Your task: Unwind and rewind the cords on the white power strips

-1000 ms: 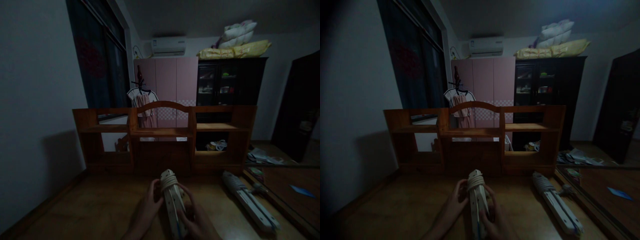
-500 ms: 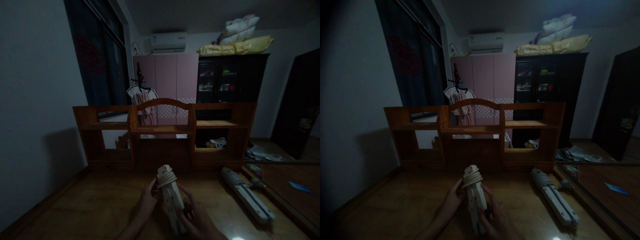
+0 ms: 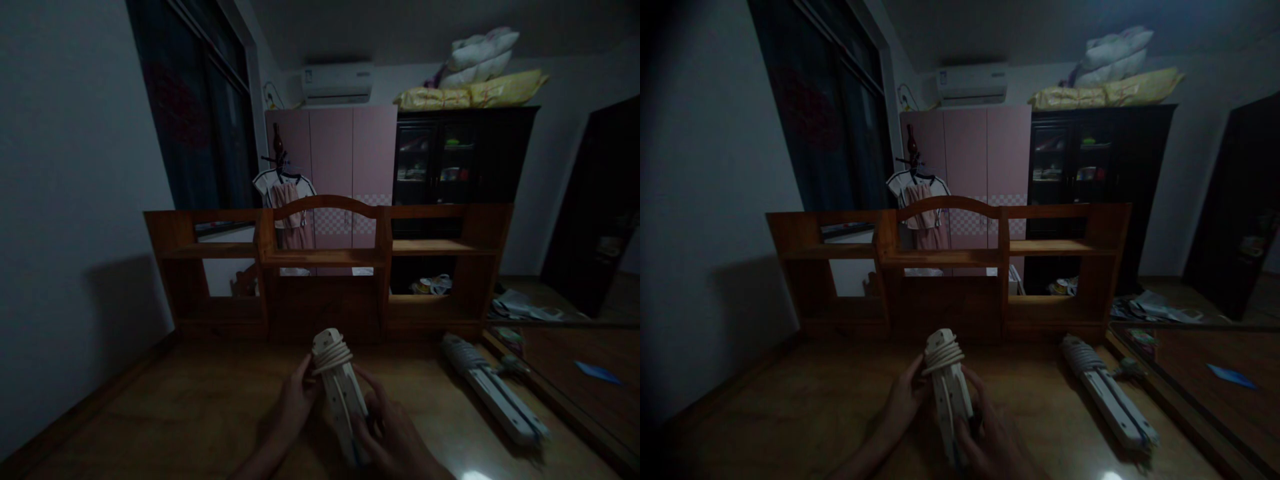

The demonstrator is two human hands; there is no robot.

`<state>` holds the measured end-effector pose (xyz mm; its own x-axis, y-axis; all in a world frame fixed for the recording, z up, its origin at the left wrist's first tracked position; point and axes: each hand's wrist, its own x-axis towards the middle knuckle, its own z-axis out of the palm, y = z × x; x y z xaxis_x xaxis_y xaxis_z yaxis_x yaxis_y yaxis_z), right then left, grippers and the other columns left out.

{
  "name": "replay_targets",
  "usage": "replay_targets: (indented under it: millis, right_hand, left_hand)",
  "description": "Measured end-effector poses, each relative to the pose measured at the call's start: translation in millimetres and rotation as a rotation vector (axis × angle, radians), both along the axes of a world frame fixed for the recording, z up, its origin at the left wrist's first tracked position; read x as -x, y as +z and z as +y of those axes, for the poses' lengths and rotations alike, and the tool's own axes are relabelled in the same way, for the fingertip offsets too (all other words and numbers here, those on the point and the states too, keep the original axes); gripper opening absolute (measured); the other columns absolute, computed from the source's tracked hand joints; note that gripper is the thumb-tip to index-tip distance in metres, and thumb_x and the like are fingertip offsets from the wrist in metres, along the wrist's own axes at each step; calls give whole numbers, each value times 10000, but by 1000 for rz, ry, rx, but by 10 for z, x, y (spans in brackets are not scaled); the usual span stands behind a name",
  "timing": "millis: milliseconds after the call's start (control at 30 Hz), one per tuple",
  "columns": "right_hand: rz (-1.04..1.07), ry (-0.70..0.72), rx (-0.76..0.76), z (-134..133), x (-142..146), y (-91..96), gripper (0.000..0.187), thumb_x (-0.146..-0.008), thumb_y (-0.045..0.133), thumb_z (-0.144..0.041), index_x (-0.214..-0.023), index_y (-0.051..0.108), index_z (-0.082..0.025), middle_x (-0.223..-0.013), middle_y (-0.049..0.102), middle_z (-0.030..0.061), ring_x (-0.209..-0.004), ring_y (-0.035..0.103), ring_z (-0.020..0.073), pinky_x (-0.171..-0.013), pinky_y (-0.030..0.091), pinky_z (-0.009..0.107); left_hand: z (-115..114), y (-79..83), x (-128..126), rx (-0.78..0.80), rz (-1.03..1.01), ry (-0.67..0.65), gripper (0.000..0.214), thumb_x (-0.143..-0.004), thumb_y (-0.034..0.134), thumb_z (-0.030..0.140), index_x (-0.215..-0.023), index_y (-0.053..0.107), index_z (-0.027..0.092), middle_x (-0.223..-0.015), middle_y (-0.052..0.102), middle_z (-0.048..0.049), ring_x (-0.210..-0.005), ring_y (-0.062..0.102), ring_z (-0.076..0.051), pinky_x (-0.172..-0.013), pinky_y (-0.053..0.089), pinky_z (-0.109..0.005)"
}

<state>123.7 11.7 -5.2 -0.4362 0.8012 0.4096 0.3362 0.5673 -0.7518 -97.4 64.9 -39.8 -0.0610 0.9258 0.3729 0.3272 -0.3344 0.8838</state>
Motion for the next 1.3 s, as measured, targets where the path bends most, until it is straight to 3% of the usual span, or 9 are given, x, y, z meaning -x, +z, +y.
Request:
replay_targets:
  millis: [200, 500, 700, 800, 1033, 1100, 1167, 1233, 1300]
  right_hand:
    - [-20, -57, 7, 17, 2, -32, 611, -924, 429, -447, -1446, 228, -203, -707, 576, 6, -552, 523, 141, -528, 400, 228]
    - [-70, -141, 2, -8, 15, 61, 539, -922, 405, -463, -1406, 370, -227, -975, 662, 91, -808, 639, 214, -669, 512, 277]
    - [-148, -194, -143, 52, 4, -47, 494, -929, 405, -377, -1391, 398, -202, -814, 673, 68, -587, 602, 172, -566, 471, 261]
    - [-143, -220, -121, 49, 16, -57, 481, -928, 411, -375, -1375, 417, -196, -768, 664, 61, -581, 601, 174, -542, 447, 254]
    - [-130, -169, -60, 46, -26, 2, 613, -912, 460, -402, -1448, 252, -188, -809, 633, 35, -630, 590, 165, -595, 433, 262]
    - [-140, -171, -23, 52, -42, 27, 515, -898, 493, -430, -1346, 425, -186, -823, 634, 39, -672, 593, 171, -612, 427, 259]
    - [-181, -156, 27, 58, -49, 42, 359, -891, 503, -453, -1093, 607, -174, -793, 634, 40, -677, 591, 173, -597, 410, 251]
    - [-215, -143, 68, 65, -51, 39, 353, -896, 488, -472, -881, 644, -157, -756, 631, 43, -658, 584, 172, -577, 392, 246]
    - [-223, -126, 109, 68, -50, 23, 381, -900, 476, -484, -831, 637, -145, -739, 628, 44, -647, 579, 171, -571, 385, 243]
  left_hand:
    - [-36, 97, -32, 15, 13, 26, 502, -775, 568, 306, -1241, 540, 125, -1148, 655, -112, -940, 658, -241, -760, 544, -299]
    - [-57, 126, -41, 50, 27, 25, 405, -750, 609, 337, -1106, 612, 142, -985, 702, -90, -795, 675, -228, -653, 535, -278]
    - [-21, 17, -41, 31, 100, 80, 299, -796, 544, 340, -990, 655, 142, -968, 691, -108, -875, 658, -240, -772, 518, -321]
    - [-24, 5, -46, 32, 124, 95, 277, -798, 525, 316, -959, 662, 137, -970, 685, -118, -893, 650, -240, -810, 501, -333]
    - [-24, -26, -42, 46, 140, 128, 275, -819, 500, 345, -938, 653, 149, -962, 684, -110, -895, 647, -240, -811, 494, -332]
    - [-6, -58, -39, 55, 145, 150, 276, -809, 509, 327, -954, 651, 141, -974, 683, -119, -911, 643, -249, -829, 488, -348]
    - [3, -72, -41, 55, 150, 160, 291, -804, 506, 298, -1000, 646, 135, -1010, 678, -127, -946, 634, -253, -855, 476, -357]
    - [-4, -62, -47, 45, 152, 147, 313, -815, 488, 288, -1046, 636, 138, -1046, 671, -128, -971, 628, -250, -867, 470, -356]
    - [-24, -35, -56, 41, 152, 121, 331, -833, 462, 287, -1086, 620, 142, -1075, 663, -123, -984, 626, -242, -872, 468, -348]
